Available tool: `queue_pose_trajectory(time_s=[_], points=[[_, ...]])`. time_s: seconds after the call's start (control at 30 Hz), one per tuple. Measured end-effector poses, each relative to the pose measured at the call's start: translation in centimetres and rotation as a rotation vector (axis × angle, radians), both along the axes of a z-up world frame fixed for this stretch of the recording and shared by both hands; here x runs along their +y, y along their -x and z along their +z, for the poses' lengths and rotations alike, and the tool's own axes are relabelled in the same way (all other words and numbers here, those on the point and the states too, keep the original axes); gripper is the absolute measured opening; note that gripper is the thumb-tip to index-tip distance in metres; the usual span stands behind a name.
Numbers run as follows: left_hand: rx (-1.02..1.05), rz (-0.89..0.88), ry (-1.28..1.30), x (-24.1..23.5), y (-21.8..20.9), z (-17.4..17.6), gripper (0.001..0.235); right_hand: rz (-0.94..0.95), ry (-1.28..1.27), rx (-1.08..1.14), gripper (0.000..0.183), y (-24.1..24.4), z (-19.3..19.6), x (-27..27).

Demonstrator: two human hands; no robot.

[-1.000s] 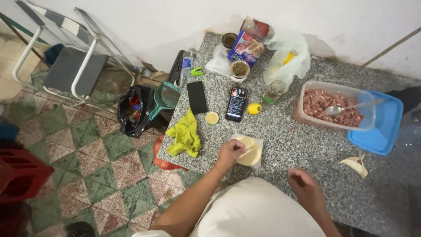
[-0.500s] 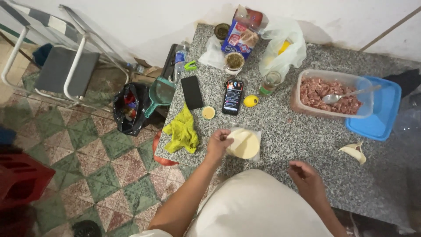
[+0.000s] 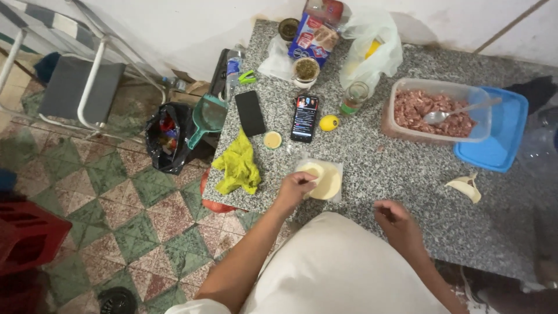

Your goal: Filling dough sheets with a meat mixture and folding them into triangular shapes to prepare empanadas.

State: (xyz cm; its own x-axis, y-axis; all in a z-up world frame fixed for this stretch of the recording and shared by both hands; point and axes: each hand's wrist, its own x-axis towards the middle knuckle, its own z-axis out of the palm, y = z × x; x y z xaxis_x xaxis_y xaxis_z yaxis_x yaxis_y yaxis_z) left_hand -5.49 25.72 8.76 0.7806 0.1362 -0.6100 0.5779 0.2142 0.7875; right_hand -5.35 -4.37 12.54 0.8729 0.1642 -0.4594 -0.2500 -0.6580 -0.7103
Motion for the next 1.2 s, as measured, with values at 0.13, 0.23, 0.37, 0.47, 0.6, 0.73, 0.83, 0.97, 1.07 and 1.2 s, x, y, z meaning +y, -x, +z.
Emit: queue_pose_trajectory(time_s=[0.13,0.23,0.37,0.47,0.6,0.73,0.83,0.97,1.07,1.2], points=[[-0.221,0.134,0.008,1.1,1.4,-2.9,0.017,-0.142,-0.136,-0.115,0.027,1.2,0.4,0.5],[-0.187,0.234,0.066,1.5,2.0,0.1,0.013,-0.142,-0.128,-0.143,0.027,1.5,0.3,0.3],[-0.267,0.313,0.068,3.8,1.7,-2.4,0.014,-0.161,-0.167,-0.101,0.031,1.8,0.8,0.2],[-0.317,0.407,0.097,5.2,2.2,-2.1,0.01,-0.174,-0.158,-0.083,0.03,1.8,1.5,0.4],[-0.32,0.46,0.068,6.7,2.7,0.4,0.014,-0.169,-0.134,-0.072,0.03,1.6,0.4,0.1],[-0.334,0.48,0.174,7.3,2.6,-0.4,0.014,-0.191,-0.198,-0.061,0.028,0.8,1.0,1.3],[-0.372,0.44,0.268,4.5,2.4,3.7,0.016,-0.094,-0.174,0.031,0.029,-0.6,1.0,2.7],[-0.377,0.264,0.286,1.0,1.9,5.1,0.027,0.007,-0.515,0.303,0.057,-2.1,3.6,7.7],[-0.384,0.172,0.333,-0.9,1.9,4.1,0.034,0.025,-0.747,0.396,0.064,-3.4,-0.9,10.2],[-0.287,0.131,0.319,-1.7,2.5,2.4,0.032,-0.008,-0.578,0.397,0.075,-4.1,3.3,13.0]])
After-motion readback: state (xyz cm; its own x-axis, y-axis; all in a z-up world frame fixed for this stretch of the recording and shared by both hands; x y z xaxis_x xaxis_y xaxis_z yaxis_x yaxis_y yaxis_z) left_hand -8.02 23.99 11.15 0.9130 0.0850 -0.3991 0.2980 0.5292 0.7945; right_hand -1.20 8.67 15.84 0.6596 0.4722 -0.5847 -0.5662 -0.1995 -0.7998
